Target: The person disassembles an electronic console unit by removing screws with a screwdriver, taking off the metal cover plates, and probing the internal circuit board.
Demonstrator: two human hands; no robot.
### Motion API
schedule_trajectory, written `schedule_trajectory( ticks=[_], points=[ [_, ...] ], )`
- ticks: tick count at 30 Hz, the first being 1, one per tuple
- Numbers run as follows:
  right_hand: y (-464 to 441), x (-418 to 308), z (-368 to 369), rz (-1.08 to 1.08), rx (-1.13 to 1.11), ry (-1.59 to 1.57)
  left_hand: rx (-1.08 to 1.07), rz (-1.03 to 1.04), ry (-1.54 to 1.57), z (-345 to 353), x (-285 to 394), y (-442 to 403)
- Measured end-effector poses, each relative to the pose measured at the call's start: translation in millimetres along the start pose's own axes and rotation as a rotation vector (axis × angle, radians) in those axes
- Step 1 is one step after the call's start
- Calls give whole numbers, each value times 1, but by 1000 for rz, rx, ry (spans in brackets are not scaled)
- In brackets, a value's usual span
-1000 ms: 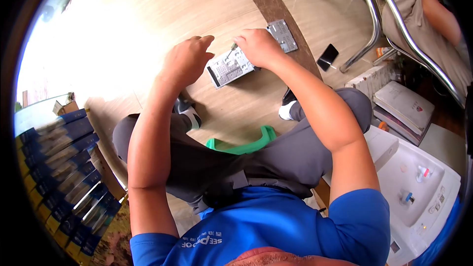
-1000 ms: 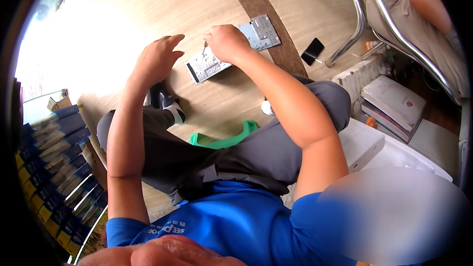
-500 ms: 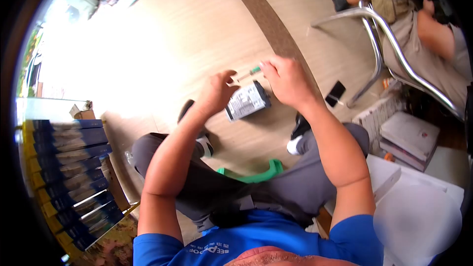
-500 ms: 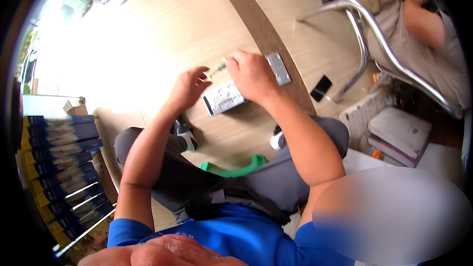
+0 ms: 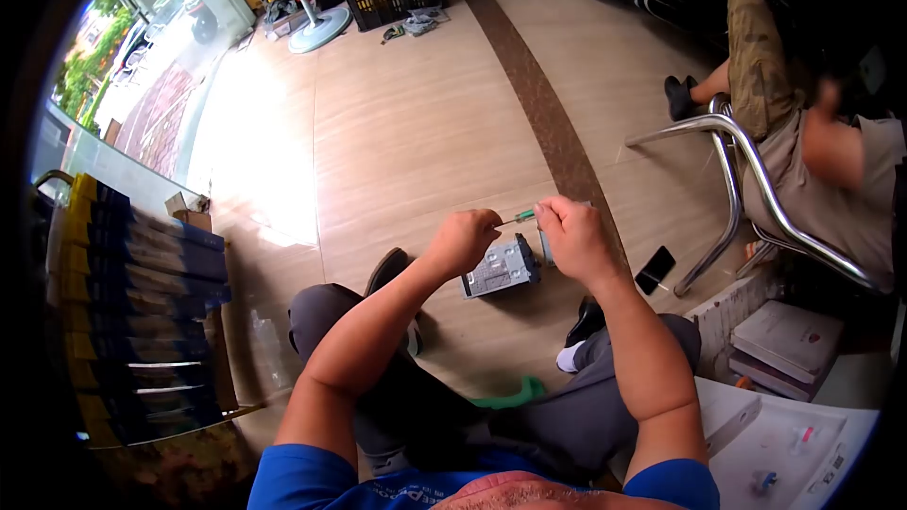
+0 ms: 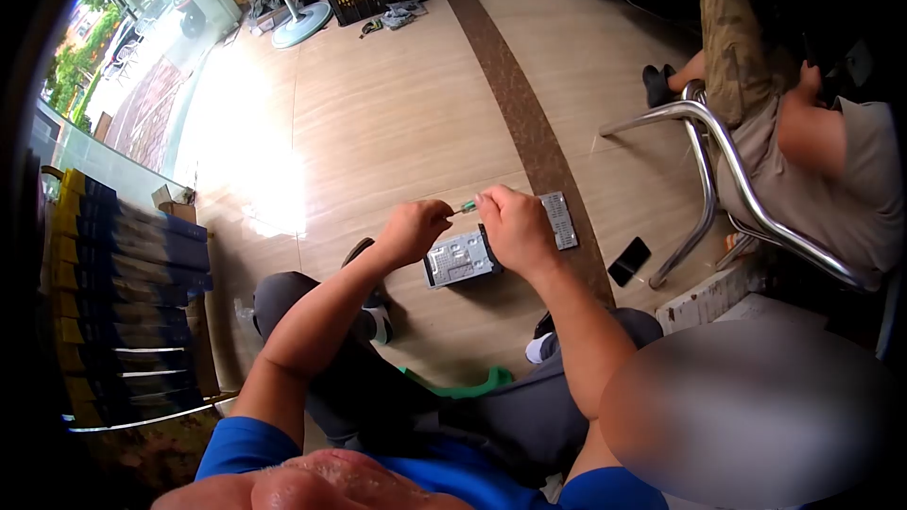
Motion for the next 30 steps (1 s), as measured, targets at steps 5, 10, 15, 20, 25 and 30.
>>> schedule_trajectory(
  ticks=[5,10,15,20,25,30],
  points=[
    [-1,-1,1,-41,23,-9,7,73,16,2,-7,-2],
    [-1,-4,1,-38,3,-21,-24,70,2,1,-6,-2],
    [0,7,12,-68,46,-27,-42,66,-6,4,-10,-2],
    [-1,12,17,-25,-39,-66,-16,68,21,4,-10,-4],
    [1,11,19,-13,-8,-85,-8,73,11,-3,-6,0],
    [2,10,19,64,-34,-76,28,114,34,-8,-1,3]
  ],
)
Point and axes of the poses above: each hand's wrist, its own y-axis away from the middle knuckle, its own z-axis out of the palm, x = y × z, the point moved 3 cm from there along -y, towards the middle knuckle, and after that the axes turned 13 degrees about y, right-handed, at the moved point
